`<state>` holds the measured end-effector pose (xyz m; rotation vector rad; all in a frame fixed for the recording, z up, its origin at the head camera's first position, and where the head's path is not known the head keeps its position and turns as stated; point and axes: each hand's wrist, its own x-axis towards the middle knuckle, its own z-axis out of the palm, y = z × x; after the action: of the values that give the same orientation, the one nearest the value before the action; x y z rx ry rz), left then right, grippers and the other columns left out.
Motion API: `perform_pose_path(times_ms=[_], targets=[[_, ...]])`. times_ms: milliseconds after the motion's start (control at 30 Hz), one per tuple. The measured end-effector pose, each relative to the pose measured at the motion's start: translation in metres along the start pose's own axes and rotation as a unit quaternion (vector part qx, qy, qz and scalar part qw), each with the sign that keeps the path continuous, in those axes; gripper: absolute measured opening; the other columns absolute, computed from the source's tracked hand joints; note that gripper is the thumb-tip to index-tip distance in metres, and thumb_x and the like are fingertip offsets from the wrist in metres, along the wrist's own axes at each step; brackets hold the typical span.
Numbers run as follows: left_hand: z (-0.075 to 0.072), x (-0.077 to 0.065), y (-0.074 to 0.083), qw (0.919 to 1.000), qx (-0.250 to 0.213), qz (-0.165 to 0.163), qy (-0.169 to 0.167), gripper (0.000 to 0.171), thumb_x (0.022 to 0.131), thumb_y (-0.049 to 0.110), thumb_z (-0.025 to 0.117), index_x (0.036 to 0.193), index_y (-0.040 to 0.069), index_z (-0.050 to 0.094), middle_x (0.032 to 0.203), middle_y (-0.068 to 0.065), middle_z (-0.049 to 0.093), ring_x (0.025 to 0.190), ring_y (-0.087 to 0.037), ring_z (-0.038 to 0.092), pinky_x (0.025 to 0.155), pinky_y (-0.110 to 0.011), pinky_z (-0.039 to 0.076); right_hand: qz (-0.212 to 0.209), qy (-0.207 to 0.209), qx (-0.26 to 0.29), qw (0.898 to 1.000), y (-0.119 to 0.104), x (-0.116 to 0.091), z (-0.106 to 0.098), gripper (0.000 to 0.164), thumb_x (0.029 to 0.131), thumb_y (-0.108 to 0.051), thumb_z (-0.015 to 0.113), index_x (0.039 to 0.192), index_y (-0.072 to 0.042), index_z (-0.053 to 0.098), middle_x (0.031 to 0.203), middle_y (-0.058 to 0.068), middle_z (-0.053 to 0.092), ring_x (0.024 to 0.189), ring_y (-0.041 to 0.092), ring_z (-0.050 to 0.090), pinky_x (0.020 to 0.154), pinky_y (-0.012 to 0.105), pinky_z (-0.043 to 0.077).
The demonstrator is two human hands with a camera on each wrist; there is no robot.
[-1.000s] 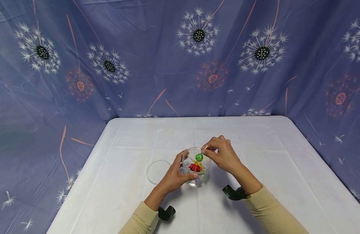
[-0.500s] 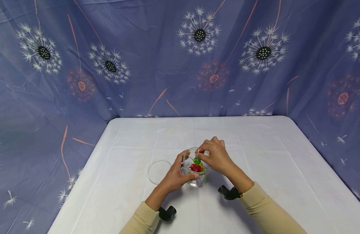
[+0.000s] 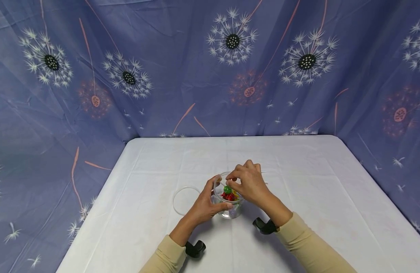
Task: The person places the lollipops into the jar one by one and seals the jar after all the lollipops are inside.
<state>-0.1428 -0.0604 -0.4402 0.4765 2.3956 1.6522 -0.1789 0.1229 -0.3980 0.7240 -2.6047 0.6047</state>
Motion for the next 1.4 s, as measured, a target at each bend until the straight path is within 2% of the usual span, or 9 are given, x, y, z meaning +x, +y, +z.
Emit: perform_pose_path(times_ms=[200,300,433,567,933,1167,1400], targets=[[-0.004,-0.007,0.017,0.9998,-0.019,0.003,-0.008,0.089,0.079,0.025,0.076,0.148,0.013,0.021,0.150,-0.016,0.033,0.128,-0.037,0.044,0.106,-0.053,0.035,0.010,0.025,0.043,0.999,0.001,-0.001,-0.007,0.013,0.077,-0.025,0.077,0.088,-0.019,0.074,0.076,-0.004,0.061,0.078,0.014,0.041,0.078,0.039,0.028],[-0.003,-0.005,0.011,0.9998,-0.016,0.002,-0.006,0.090,0.079,0.026,0.077,0.148,0.015,0.021,0.151,-0.014,0.032,0.129,-0.035,0.043,0.107,-0.053,0.034,0.007,0.055,0.071,0.996,0.003,0.000,-0.011,0.011,0.078,-0.023,0.077,0.087,-0.018,0.074,0.075,-0.005,0.060,0.078,0.014,0.040,0.078,0.039,0.027],[0.000,0.001,-0.004,1.0000,-0.005,0.001,0.002,0.091,0.077,0.031,0.078,0.148,0.025,0.021,0.152,-0.007,0.032,0.132,-0.031,0.042,0.109,-0.052,0.034,0.005,0.089,0.100,0.991,0.010,0.000,-0.019,0.009,0.079,-0.021,0.075,0.087,-0.017,0.074,0.076,-0.005,0.060,0.079,0.013,0.039,0.079,0.039,0.026],[0.002,0.002,-0.011,1.0000,-0.002,0.000,0.007,0.090,0.076,0.037,0.078,0.146,0.029,0.022,0.151,-0.002,0.034,0.133,-0.029,0.041,0.108,-0.051,0.034,0.020,0.104,0.107,0.989,0.019,0.000,-0.024,0.008,0.080,-0.020,0.075,0.088,-0.016,0.073,0.078,-0.004,0.061,0.080,0.013,0.039,0.079,0.040,0.026],[0.002,0.002,-0.011,0.9999,-0.003,-0.001,0.010,0.090,0.075,0.037,0.078,0.146,0.029,0.023,0.152,-0.001,0.034,0.137,-0.028,0.038,0.111,-0.051,0.032,0.093,0.076,0.116,0.986,0.051,-0.010,-0.026,0.009,0.081,-0.021,0.073,0.089,-0.016,0.073,0.083,0.000,0.064,0.083,0.018,0.042,0.075,0.036,0.023],[0.003,0.003,-0.012,0.9999,0.005,0.000,0.013,0.090,0.075,0.038,0.078,0.146,0.030,0.023,0.151,0.000,0.034,0.138,-0.027,0.036,0.111,-0.051,0.032,0.152,0.031,0.110,0.982,0.072,-0.018,-0.012,0.014,0.082,-0.021,0.073,0.093,-0.013,0.074,0.090,0.006,0.065,0.084,0.023,0.043,0.074,0.037,0.022],[0.003,0.002,-0.011,0.9998,0.016,0.002,0.012,0.091,0.075,0.041,0.077,0.147,0.030,0.022,0.152,0.001,0.034,0.139,-0.025,0.035,0.111,-0.050,0.032,0.187,0.004,0.098,0.977,0.095,-0.024,0.002,0.015,0.083,-0.022,0.071,0.094,-0.013,0.073,0.094,0.009,0.065,0.087,0.026,0.047,0.077,0.042,0.027]])
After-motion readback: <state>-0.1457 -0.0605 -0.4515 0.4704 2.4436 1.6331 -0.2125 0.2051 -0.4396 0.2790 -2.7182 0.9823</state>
